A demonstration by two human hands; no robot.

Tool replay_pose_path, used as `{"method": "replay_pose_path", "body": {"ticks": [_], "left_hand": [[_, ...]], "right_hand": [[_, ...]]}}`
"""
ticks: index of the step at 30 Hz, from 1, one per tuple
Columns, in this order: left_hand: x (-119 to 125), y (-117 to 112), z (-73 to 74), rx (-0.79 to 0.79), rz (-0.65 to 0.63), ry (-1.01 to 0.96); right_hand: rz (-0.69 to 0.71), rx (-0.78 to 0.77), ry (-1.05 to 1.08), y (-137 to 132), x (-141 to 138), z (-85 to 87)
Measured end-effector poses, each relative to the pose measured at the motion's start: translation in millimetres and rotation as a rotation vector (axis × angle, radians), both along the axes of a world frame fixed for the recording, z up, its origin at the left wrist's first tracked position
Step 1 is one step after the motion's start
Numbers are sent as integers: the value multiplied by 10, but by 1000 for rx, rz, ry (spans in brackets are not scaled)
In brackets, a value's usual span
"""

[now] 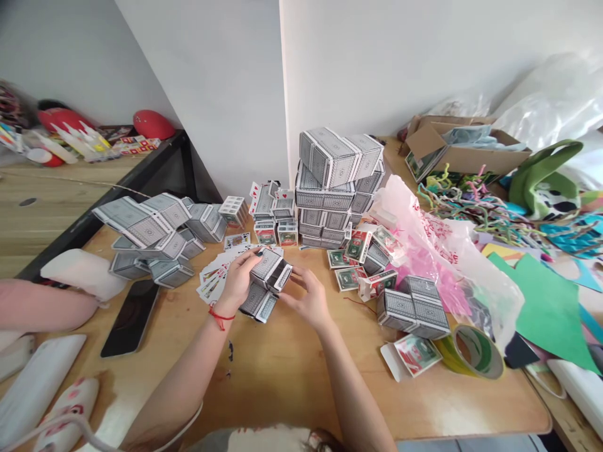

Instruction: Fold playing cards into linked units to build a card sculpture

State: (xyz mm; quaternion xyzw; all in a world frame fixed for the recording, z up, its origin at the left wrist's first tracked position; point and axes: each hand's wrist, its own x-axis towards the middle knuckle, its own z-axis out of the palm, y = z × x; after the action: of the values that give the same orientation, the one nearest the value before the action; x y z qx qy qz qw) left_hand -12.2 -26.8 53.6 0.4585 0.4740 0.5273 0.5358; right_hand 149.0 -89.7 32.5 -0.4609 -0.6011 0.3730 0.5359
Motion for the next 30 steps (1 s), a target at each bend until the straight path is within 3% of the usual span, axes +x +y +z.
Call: {"method": "replay_pose_path", "body": {"ticks": [8,15,21,30], "left_hand": [[-21,14,26,-43,-3,-63],[-83,-13,20,-16,-45,9],[-124,-15,25,-45,-41,-84],[-121,-7,35,-81,-36,-166]], "right_hand": [[-60,8,-87,6,-30,-13],[-69,32,-201,-13,-49,66],[-71,43,-259,-29,-77,111],[-88,44,-221,-47,-98,120]]}}
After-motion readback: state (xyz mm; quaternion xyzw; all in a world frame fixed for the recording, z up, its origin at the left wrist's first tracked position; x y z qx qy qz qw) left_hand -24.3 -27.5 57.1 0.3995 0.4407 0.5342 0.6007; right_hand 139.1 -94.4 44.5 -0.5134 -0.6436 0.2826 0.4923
